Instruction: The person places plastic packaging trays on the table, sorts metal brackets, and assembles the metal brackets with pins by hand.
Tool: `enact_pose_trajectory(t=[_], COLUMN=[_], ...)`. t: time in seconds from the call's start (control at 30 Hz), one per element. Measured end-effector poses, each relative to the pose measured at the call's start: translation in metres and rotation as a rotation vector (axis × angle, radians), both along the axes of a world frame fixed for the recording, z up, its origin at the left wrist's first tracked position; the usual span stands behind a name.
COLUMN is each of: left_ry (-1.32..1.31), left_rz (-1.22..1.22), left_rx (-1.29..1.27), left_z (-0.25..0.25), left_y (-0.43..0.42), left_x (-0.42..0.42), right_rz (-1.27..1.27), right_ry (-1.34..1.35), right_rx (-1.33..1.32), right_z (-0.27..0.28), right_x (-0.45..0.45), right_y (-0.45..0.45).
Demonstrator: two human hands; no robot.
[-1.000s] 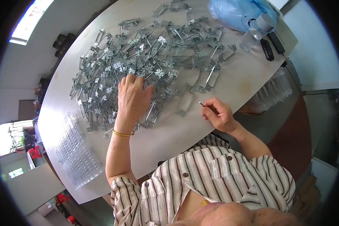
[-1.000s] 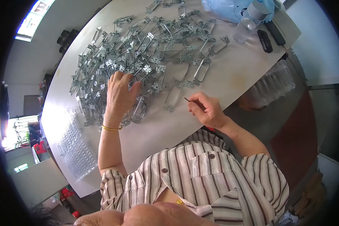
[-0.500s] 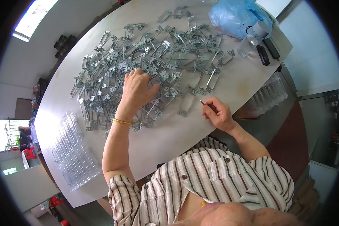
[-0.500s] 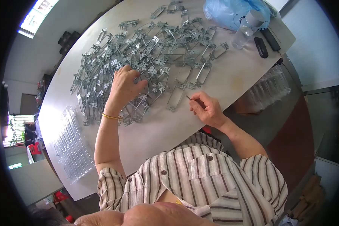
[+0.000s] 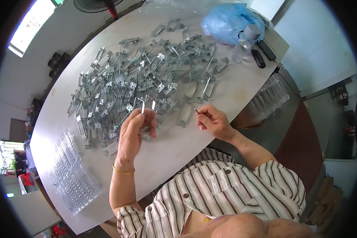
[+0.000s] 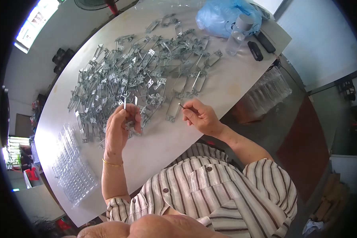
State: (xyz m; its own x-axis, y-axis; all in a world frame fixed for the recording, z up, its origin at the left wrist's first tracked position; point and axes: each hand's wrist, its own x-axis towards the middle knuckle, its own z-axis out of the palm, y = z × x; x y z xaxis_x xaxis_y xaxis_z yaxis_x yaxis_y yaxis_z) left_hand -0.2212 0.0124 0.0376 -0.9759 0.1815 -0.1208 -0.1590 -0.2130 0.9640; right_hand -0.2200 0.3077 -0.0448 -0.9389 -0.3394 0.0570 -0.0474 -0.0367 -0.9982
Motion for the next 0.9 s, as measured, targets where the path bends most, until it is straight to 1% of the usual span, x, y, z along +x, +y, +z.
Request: enact_pose_trajectory(t=[0.07,0.2,0.23,0.43,0.53,0.63,0.73,0.9], left_ry=[-0.196,-0.374,-0.361,-0.294,-0.240,-0.110,-0.129,-0.079], left_rz=[-0.029,0.010,0.016,0.010,0.021,0.025,0.033,0.026], left_rx=[0.270,0.316,0.305,0.193,0.113,-0.034,-0.052,-0.084], left_z=[-0.009,-0.011,-0.014,-0.027,-0.031,-0.035,-0.034,-0.044], left_y=[-0.008,-0.010,-0.012,-0.024,-0.025,-0.026,-0.026,-0.028], left_x=[0.014,0.034,0.038,0.053,0.056,0.059,0.061,0.063], right_rz=[0.004,0.051,0.068,0.134,0.135,0.131,0.131,0.124], right_ry=[0.034,0.077,0.081,0.137,0.175,0.183,0.175,0.176], right_rx=[0.021,-0.005,-0.045,0.067,0.114,0.146,0.159,0.169], right_z=[0.013,0.035,0.042,0.063,0.062,0.062,0.062,0.061], right_x=[0.000,-0.001,0.000,0.003,0.001,0.000,-0.001,-0.002], right_y=[-0.011,-0.044,-0.052,-0.086,-0.097,-0.104,-0.108,-0.114])
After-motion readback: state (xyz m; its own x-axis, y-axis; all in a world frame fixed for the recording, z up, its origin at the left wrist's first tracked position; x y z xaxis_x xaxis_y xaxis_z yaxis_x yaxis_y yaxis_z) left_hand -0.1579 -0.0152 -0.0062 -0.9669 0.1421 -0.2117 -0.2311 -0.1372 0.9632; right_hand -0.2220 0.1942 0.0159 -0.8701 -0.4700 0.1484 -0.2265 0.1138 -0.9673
